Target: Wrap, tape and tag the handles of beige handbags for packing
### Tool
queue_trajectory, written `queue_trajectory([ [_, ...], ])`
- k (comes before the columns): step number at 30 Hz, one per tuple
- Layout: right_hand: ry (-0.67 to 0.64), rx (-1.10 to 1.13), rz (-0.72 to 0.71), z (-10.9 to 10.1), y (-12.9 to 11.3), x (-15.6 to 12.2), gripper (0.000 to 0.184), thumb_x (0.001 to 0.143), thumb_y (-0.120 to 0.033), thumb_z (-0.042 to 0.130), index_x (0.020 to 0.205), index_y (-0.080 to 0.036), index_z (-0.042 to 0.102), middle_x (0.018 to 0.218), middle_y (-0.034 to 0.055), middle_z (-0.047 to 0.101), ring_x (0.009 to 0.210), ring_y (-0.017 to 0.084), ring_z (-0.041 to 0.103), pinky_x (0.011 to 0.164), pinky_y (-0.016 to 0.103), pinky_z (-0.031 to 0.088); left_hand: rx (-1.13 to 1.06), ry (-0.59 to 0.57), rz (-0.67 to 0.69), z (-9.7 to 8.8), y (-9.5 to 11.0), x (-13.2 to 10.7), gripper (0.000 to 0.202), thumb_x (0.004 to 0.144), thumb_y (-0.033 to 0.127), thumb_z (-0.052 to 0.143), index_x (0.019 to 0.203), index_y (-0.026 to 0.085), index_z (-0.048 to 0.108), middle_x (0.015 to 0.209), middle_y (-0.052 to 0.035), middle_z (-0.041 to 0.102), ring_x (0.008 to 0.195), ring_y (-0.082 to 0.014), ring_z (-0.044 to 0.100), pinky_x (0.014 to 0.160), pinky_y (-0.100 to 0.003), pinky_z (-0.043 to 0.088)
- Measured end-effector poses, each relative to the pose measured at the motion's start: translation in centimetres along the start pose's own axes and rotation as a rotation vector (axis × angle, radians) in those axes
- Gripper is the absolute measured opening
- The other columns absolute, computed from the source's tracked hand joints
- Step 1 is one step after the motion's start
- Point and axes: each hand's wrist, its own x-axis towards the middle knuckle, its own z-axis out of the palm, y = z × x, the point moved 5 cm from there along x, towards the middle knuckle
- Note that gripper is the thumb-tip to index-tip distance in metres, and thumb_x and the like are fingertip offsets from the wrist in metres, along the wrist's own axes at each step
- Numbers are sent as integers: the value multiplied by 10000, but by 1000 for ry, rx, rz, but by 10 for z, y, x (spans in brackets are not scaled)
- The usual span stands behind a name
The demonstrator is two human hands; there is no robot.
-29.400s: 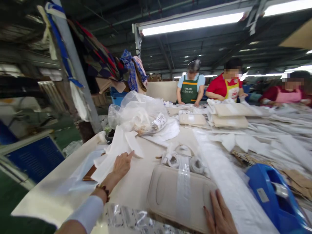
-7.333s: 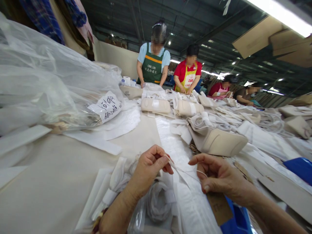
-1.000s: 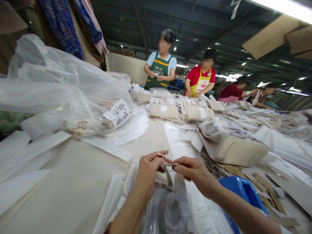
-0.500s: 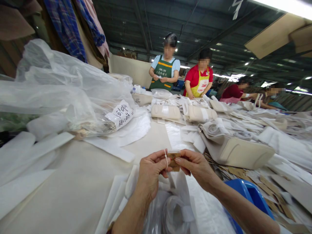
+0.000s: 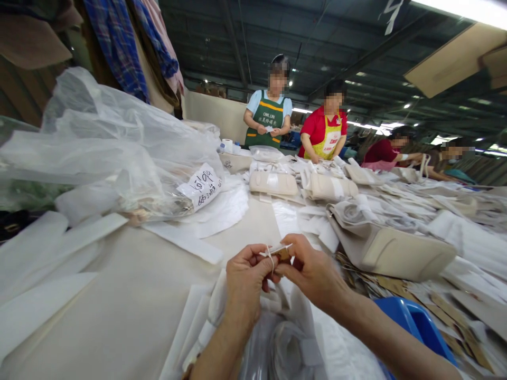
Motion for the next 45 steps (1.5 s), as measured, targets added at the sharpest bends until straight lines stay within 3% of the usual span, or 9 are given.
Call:
queue_trajectory([
  [4, 223, -279, -356, -4, -9, -8, 211, 818, -268, 579, 1009, -179, 561, 961, 79, 609, 560, 105, 541, 548, 244, 442, 40, 14, -17, -1, 1, 0, 224, 530, 229, 717, 695, 144, 591, 413, 32, 578, 334, -101, 505, 297, -139, 278],
  [9, 96, -384, -582, 7, -12, -9, 158, 884, -208, 506, 908, -257, 654, 741, -2, 615, 644, 124, 562, 614, 234, 439, 89, 21, -24, -2, 4, 2, 145, 492, 171, 655, 607, 152, 569, 386, 54, 543, 334, -71, 469, 318, -125, 264],
  [14, 93, -281, -761, 7, -19, -9, 199, 901, -157, 485, 839, -210, 667, 764, 27, 639, 671, 120, 564, 614, 236, 457, 133, -14, -97, -1, 4, 3, 125, 462, 158, 623, 571, 149, 563, 387, 38, 549, 334, -79, 476, 320, -134, 279],
  [23, 92, 285, -460, 17, -1, -7, 137, 860, -175, 564, 836, -241, 681, 841, 12, 541, 637, 87, 584, 535, 187, 501, 144, -44, -80, 1, -3, 4, 115, 523, 220, 603, 606, 160, 552, 401, 51, 537, 331, -79, 469, 310, -140, 302],
  [27, 140, 303, -407, 24, 2, -10, 138, 873, -199, 545, 797, -232, 655, 828, 7, 530, 656, 91, 563, 558, 192, 495, 174, -2, -69, 1, -5, 4, 97, 517, 212, 573, 597, 173, 534, 402, 62, 523, 332, -79, 450, 307, -145, 281],
  [31, 109, 120, -463, 25, 2, -15, 199, 917, -156, 423, 827, -201, 594, 852, 38, 564, 691, 114, 551, 598, 226, 478, 270, 31, 33, -1, -2, 2, 60, 544, 207, 564, 593, 176, 547, 446, 55, 544, 394, -83, 461, 382, -169, 338],
  [38, 327, -638, -796, 14, -20, -20, 195, 926, -86, 351, 908, -142, 536, 755, 66, 636, 644, 153, 549, 603, 293, 362, 514, 56, 171, -6, 2, 1, 84, 636, 213, 586, 562, 186, 558, 504, 47, 556, 510, -106, 482, 519, -204, 369],
  [42, 385, -862, -699, 12, -13, -9, 236, 926, -89, 327, 857, -149, 545, 637, 33, 589, 556, 148, 495, 602, 298, 326, 560, 90, 191, -7, 5, 2, 115, 621, 188, 581, 522, 189, 523, 472, 60, 497, 494, -101, 433, 510, -207, 332],
  [45, 339, -859, -601, 12, 3, -7, 250, 888, -65, 348, 776, -159, 551, 562, 8, 548, 502, 145, 465, 573, 293, 311, 479, 123, 151, -10, 4, 4, 112, 602, 184, 581, 518, 190, 507, 474, 59, 495, 495, -102, 429, 509, -207, 334],
])
